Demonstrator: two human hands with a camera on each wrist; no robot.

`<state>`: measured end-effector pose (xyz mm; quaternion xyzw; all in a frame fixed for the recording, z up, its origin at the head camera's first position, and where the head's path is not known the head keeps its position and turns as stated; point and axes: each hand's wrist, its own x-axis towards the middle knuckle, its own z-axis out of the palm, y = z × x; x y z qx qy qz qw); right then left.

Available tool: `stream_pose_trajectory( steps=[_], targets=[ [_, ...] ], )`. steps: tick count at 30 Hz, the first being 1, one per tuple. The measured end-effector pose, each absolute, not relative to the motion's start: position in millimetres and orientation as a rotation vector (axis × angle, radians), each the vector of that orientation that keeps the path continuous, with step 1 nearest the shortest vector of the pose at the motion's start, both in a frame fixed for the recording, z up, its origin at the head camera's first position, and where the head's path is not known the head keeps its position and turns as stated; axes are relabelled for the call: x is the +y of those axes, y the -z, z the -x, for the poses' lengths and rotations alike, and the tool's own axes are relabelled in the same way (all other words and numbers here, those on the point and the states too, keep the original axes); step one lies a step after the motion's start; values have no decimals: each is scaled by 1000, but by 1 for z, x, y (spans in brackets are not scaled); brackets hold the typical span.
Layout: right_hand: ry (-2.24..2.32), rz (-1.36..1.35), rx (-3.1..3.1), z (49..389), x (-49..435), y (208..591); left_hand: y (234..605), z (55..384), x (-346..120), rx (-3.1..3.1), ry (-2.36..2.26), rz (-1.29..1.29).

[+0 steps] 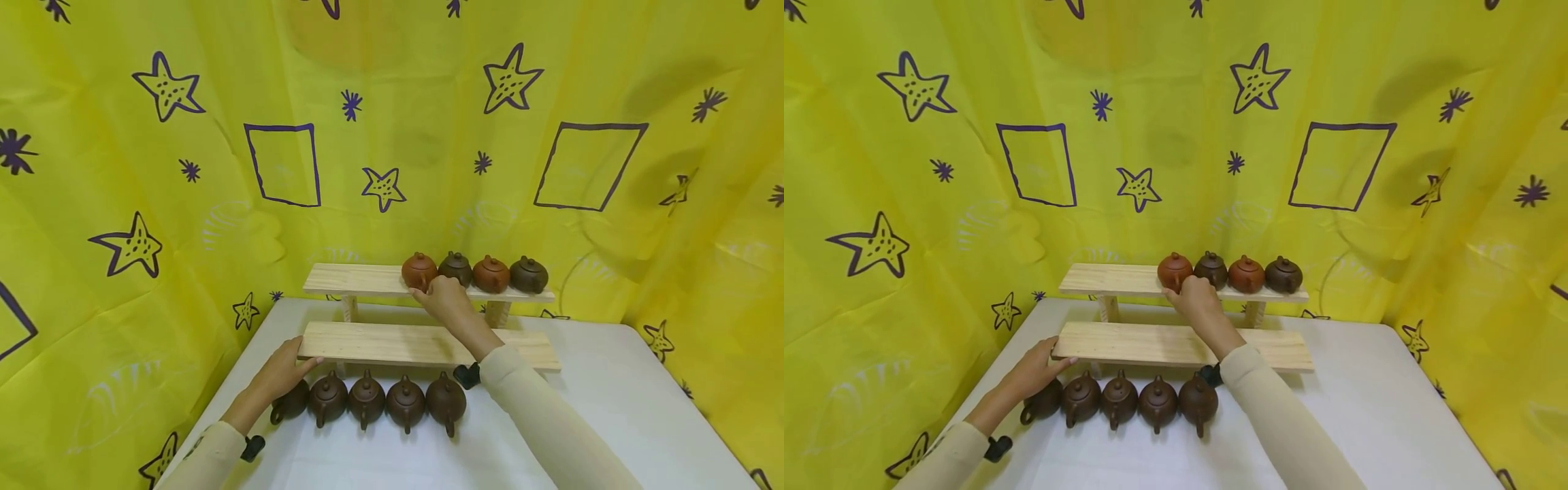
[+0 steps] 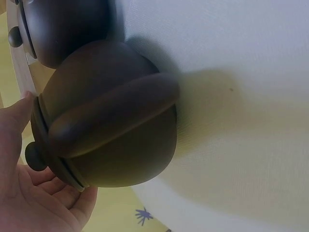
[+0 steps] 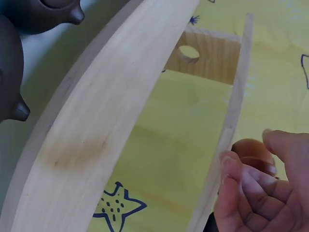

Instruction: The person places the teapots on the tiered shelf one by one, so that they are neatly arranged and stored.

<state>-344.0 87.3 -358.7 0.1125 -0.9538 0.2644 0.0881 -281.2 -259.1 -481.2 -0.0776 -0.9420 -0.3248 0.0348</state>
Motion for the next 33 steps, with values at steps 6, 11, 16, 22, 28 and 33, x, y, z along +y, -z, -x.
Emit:
stream_pose_trajectory(
  steps=[6,11,16,22,28,33],
  targets=[
    [-859,-453,-2900,319,95,366,483,280,-261,-2895,1005,239],
    [-829,-539,-2903,295,102,383,484,281,-263,-2884,1013,241],
    [-810,-521,-2911,267,112,399,486,283,-263,-2884,1018,251],
    [-847,-554,-2945,236,130,426,487,282,-261,-2872,995,251],
    [-879,-618,-3006,211,141,459,486,281,-260,-2869,965,246],
    [-891,-566,-3025,198,147,479,486,280,-261,-2869,977,241]
  ],
)
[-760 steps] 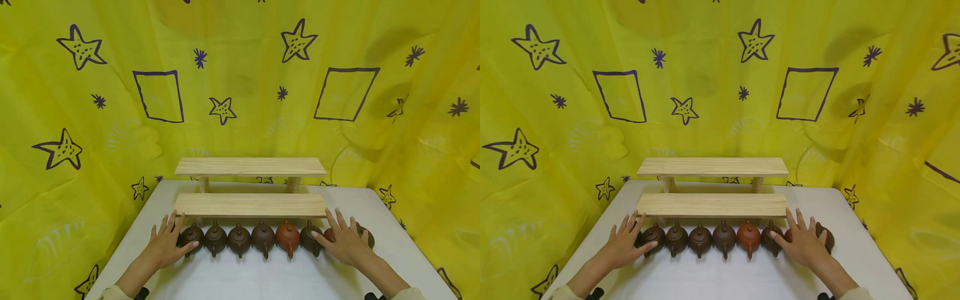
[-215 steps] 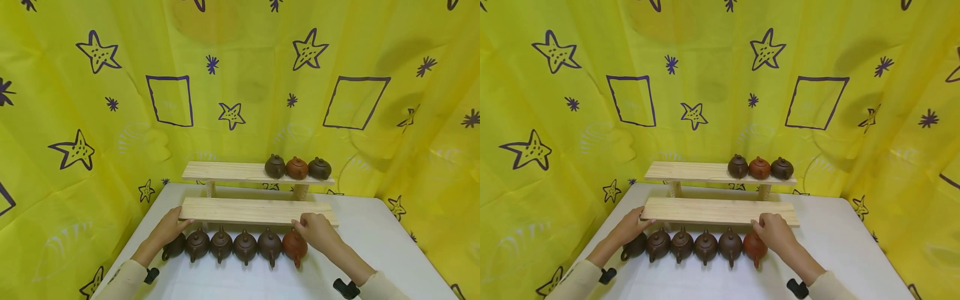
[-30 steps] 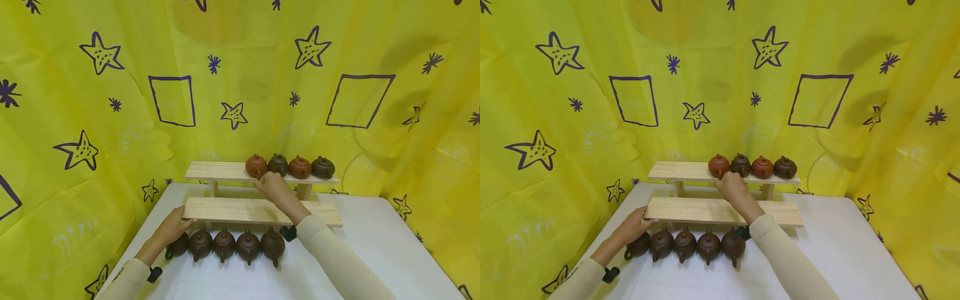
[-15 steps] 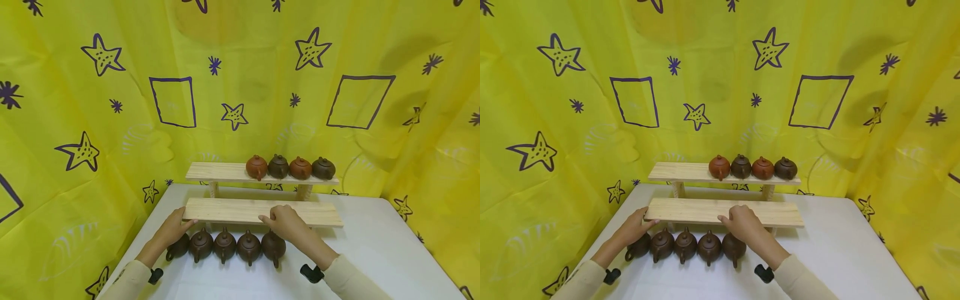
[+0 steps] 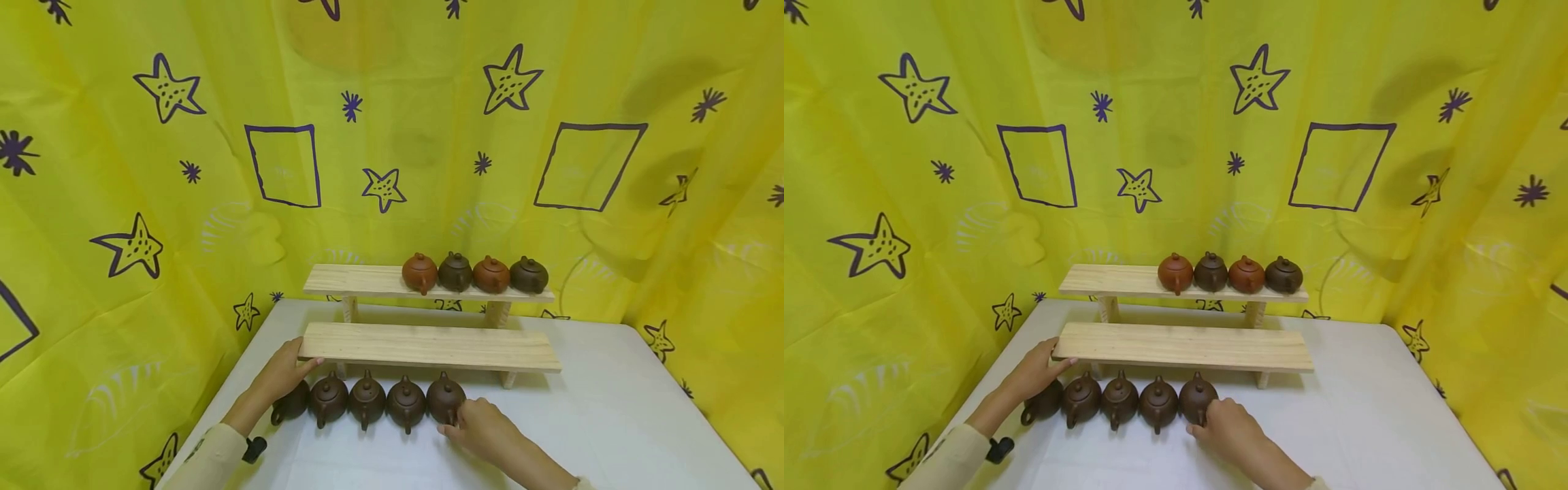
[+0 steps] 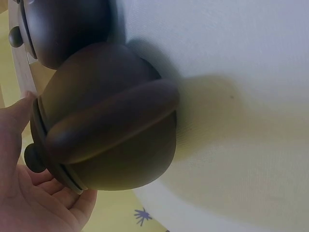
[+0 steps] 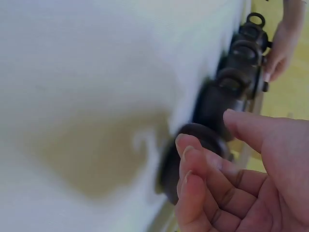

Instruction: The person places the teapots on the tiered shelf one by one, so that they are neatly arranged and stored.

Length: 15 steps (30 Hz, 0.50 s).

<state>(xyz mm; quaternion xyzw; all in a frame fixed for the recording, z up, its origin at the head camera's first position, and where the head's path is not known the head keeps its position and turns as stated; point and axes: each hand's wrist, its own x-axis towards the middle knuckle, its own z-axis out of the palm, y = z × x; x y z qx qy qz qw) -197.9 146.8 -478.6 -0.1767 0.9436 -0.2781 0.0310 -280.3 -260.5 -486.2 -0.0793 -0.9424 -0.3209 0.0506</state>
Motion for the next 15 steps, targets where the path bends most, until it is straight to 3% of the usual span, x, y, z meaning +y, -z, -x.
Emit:
stream_pose_trajectory(
  steps=[15],
  targets=[
    [862,436,2968,196,153,500,487,280,-261,-2863,983,252]
  ],
)
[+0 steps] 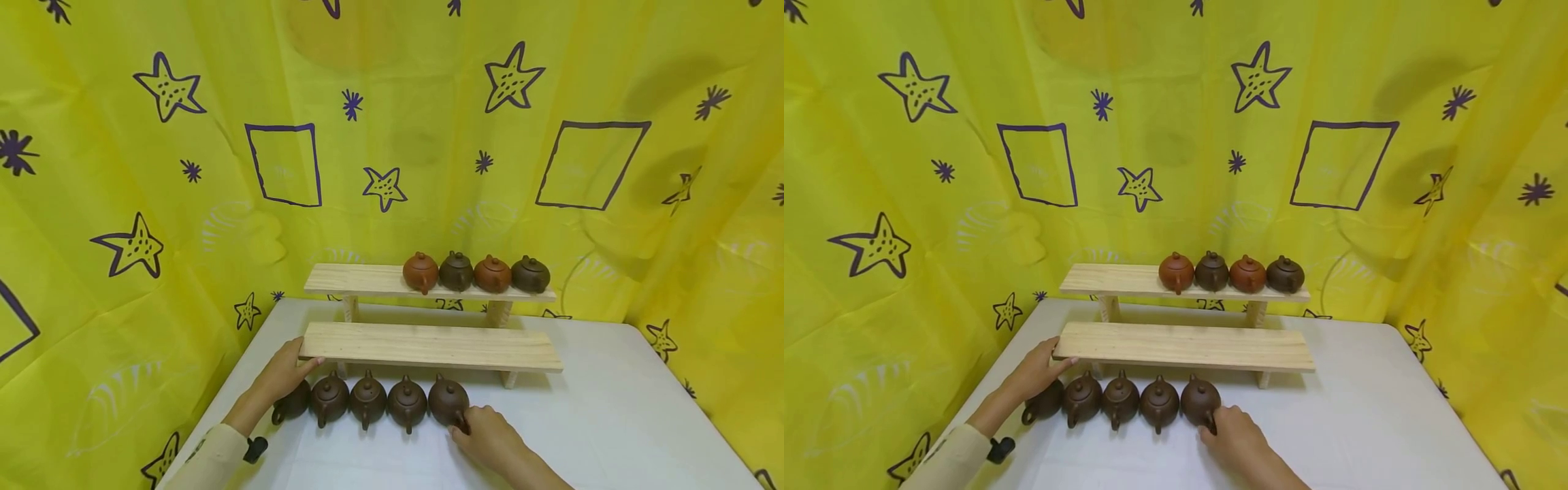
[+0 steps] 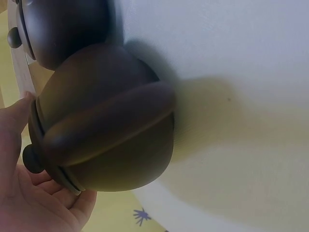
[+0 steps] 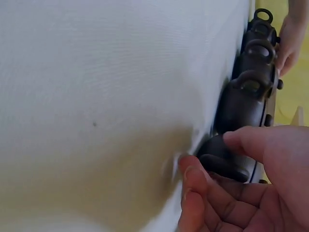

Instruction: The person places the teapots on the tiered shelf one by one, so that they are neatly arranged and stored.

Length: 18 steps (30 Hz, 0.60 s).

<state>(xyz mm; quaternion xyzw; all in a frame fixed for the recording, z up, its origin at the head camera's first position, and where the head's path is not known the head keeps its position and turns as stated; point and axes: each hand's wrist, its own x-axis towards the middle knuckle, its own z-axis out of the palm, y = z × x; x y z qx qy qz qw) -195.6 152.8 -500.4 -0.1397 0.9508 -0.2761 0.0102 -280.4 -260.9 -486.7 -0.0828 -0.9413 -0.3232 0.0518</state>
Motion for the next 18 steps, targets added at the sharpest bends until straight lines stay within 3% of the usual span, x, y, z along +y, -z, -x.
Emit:
stream_pose_trajectory(
  steps=[18],
  targets=[
    [840,481,3005,195,149,509,487,282,-260,-2856,984,264]
  ],
)
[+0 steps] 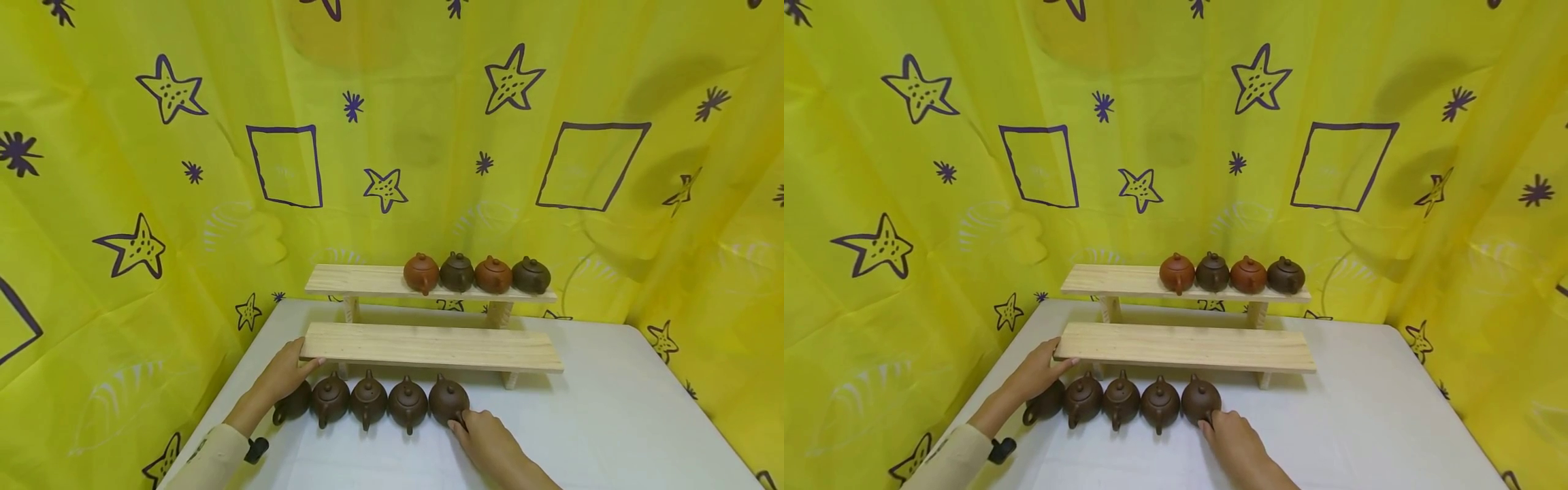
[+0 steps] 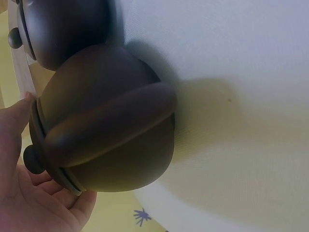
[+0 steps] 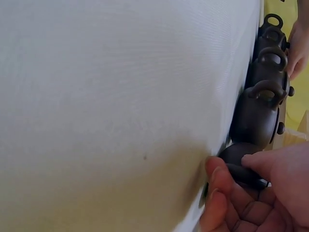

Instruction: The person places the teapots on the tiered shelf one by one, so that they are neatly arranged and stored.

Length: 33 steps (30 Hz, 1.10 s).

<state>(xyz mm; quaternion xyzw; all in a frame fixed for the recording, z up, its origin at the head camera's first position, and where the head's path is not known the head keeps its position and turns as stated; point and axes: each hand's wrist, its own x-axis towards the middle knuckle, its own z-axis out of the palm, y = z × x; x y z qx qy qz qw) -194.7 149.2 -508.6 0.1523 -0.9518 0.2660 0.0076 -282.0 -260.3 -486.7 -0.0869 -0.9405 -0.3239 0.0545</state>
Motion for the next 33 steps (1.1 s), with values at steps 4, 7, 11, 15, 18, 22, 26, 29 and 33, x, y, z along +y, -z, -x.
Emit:
stream_pose_trajectory(
  steps=[4,7,11,15,18,22,26,29,33],
  targets=[
    [-899,-521,-2952,195,151,511,488,283,-261,-2861,987,257],
    [-938,-542,-2922,193,153,512,489,283,-261,-2865,990,253],
    [-977,-565,-2897,190,155,513,489,283,-262,-2862,997,253],
    [-994,-573,-2883,187,156,514,488,282,-262,-2861,1003,256],
    [-988,-579,-2875,185,157,512,487,281,-262,-2863,1003,253],
    [-976,-587,-2873,183,157,508,487,282,-261,-2869,991,248],
    [-990,-591,-2865,181,159,500,486,282,-260,-2867,986,249],
    [-992,-615,-2847,181,159,494,485,282,-260,-2869,985,247],
    [-1011,-651,-2817,182,158,484,484,281,-260,-2873,980,248]
  ],
)
